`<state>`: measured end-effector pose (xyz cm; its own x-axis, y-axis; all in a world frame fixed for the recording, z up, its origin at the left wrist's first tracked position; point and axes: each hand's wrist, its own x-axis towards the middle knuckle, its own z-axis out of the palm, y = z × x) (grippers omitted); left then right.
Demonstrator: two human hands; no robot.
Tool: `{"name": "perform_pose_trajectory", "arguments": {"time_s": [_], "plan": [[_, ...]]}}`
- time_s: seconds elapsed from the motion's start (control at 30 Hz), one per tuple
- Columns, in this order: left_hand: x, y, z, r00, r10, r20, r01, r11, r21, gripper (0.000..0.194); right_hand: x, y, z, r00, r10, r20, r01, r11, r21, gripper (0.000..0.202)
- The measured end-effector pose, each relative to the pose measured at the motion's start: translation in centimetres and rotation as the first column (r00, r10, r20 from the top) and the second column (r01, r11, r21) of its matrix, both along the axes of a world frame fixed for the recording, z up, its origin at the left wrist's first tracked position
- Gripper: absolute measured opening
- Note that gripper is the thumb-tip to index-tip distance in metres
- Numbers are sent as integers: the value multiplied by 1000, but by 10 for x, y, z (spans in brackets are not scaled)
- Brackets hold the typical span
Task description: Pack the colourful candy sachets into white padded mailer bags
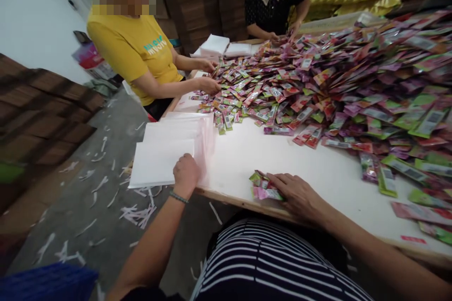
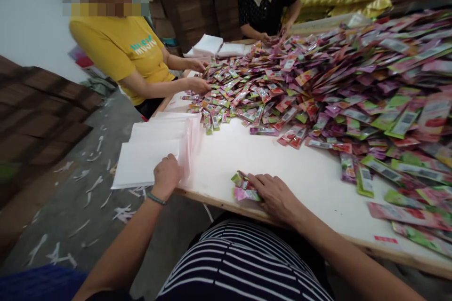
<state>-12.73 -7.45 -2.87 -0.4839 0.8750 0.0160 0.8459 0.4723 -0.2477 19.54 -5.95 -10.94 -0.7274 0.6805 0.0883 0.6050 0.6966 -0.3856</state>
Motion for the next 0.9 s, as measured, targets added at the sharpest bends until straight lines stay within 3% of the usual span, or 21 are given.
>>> {"name": "perform_pose_trajectory", "arguments": {"time_s": [0.07,0.17,0.23,0.3,0.4,0.5,0.53,0.57,0.63,0.73,0.8,0.9], "plan": [[-2,-2,4,1000,-16,-16,16,1000,21,28,0,-2,-4,998,-41,-54,41,999,-10,72],[8,-12,26,996,-84,-27,88,984,154,28,0,-2,-10,975,-164,-149,149,983,-110,55],[30,-16,37,980,-196,-31,197,943,269,29,-1,1,-11,944,-265,-195,229,955,-186,42],[62,-15,36,937,-349,-3,332,891,310,28,0,6,-10,911,-347,-223,299,928,-222,37],[110,-1,11,820,-559,120,523,819,236,25,10,16,-4,803,-545,-239,486,833,-265,35],[146,16,-23,719,-646,256,639,759,122,25,28,22,9,556,-778,-292,683,628,-372,34],[154,22,-32,693,-660,290,665,740,98,24,33,22,14,487,-808,-331,704,588,-398,37],[160,26,-40,674,-668,317,681,727,85,24,37,21,18,451,-808,-380,701,584,-410,40],[168,33,-48,661,-659,358,676,730,95,22,40,19,23,500,-728,-469,636,676,-373,45],[169,39,-51,671,-604,430,577,790,208,16,37,20,16,726,-526,-444,481,849,-219,44],[165,41,-50,654,-594,468,483,804,346,14,35,21,8,839,-440,-320,428,897,-111,45],[158,40,-51,583,-671,458,425,732,532,14,32,23,1,917,-360,-170,372,927,40,56]]}}
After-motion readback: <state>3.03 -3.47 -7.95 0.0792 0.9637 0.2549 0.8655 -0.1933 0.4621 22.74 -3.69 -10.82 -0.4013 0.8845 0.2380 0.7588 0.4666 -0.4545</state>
